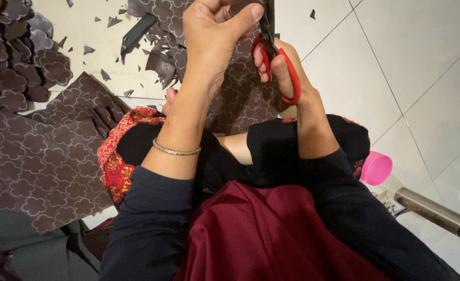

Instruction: The person sits on the floor and uses red-handled scissors to cut small, patterned shapes from a piece of brown fabric. The cut pieces are placed on the floor to the left, and the process continues with multiple shapes being cut one by one.

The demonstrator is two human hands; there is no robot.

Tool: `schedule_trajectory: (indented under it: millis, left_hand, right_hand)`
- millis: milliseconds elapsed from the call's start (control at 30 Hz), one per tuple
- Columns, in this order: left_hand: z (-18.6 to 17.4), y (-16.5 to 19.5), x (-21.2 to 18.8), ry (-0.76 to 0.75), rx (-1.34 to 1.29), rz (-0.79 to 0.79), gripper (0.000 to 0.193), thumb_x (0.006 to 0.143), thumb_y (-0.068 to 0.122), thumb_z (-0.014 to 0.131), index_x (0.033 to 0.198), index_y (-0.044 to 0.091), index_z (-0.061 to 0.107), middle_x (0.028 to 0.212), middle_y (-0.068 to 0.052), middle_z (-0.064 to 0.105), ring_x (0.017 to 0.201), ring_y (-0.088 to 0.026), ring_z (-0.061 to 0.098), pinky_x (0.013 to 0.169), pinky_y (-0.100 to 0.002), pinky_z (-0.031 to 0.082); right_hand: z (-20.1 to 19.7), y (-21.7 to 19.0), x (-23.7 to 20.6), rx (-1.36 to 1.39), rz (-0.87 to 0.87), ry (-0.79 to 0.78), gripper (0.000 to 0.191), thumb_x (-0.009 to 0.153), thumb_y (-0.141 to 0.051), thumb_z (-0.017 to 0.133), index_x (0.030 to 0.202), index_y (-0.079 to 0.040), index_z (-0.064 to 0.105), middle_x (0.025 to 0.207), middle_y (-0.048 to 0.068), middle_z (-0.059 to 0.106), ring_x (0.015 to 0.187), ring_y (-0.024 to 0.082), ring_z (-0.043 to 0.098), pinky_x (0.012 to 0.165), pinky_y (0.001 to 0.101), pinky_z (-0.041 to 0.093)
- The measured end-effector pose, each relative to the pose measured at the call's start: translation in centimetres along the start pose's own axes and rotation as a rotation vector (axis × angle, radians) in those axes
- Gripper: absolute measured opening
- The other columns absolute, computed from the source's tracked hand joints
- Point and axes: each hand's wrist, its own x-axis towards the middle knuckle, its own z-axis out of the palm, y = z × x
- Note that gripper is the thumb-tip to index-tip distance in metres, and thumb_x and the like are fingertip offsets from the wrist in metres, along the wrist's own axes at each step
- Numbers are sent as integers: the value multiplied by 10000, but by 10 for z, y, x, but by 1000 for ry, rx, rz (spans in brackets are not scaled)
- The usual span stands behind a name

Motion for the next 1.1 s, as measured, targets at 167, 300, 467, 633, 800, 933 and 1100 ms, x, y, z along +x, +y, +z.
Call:
schedule_trajectory:
  millis: [167, 300, 467, 633, 800, 933, 1100]
  left_hand:
    - [0, 1, -1, -3, 20, 7, 97, 948, -22, 795, 1006, 3, 722, 871, -29, 726, 735, -91, 635, 693, -248, 527]
    - [0, 0, -1, -3, 37, 13, 97, 949, -24, 801, 1004, 0, 725, 854, -27, 720, 718, -91, 625, 681, -249, 522]
    - [-1, 1, 0, -17, 47, 13, 103, 947, -23, 803, 1021, -9, 732, 868, -31, 727, 722, -89, 629, 680, -247, 521]
    - [-2, 2, 0, -9, 92, 6, 130, 933, -2, 807, 1036, 0, 727, 910, -34, 750, 760, -86, 672, 689, -245, 563]
    - [-3, 1, -1, -10, 91, -1, 137, 940, 3, 806, 1050, -3, 725, 907, -36, 744, 771, -84, 671, 691, -239, 557]
    - [-2, 0, 0, -10, 104, 26, 128, 941, 6, 818, 1028, -3, 723, 863, -26, 720, 735, -87, 650, 683, -240, 546]
    - [1, 1, -1, -10, 50, 18, 75, 992, 84, 782, 996, 20, 743, 846, -2, 701, 749, -77, 621, 711, -240, 500]
  right_hand:
    - [1, 0, 1, 21, 2, -2, 919, 786, -996, 378, 889, -93, 519, 753, -15, 488, 633, 85, 524, 579, 226, 453]
    - [2, -1, 1, 39, 4, -2, 894, 786, -991, 383, 867, -108, 496, 737, -22, 473, 609, 78, 508, 566, 217, 442]
    - [0, -3, -1, 60, 19, -27, 878, 788, -984, 402, 857, -113, 484, 729, -23, 464, 596, 74, 487, 559, 215, 428]
    - [-2, -3, 0, 38, 14, -31, 869, 792, -986, 386, 837, -122, 477, 708, -35, 461, 577, 66, 492, 538, 208, 428]
    - [-1, -2, -1, 67, 24, -25, 855, 812, -966, 412, 832, -114, 477, 702, -29, 456, 567, 68, 474, 523, 210, 415]
    - [1, 0, -2, 85, 26, -14, 858, 821, -957, 425, 844, -101, 484, 710, -28, 460, 576, 69, 473, 528, 212, 405]
    - [3, 0, 1, 72, 24, -9, 878, 821, -964, 408, 875, -93, 507, 729, -31, 474, 590, 67, 488, 549, 211, 416]
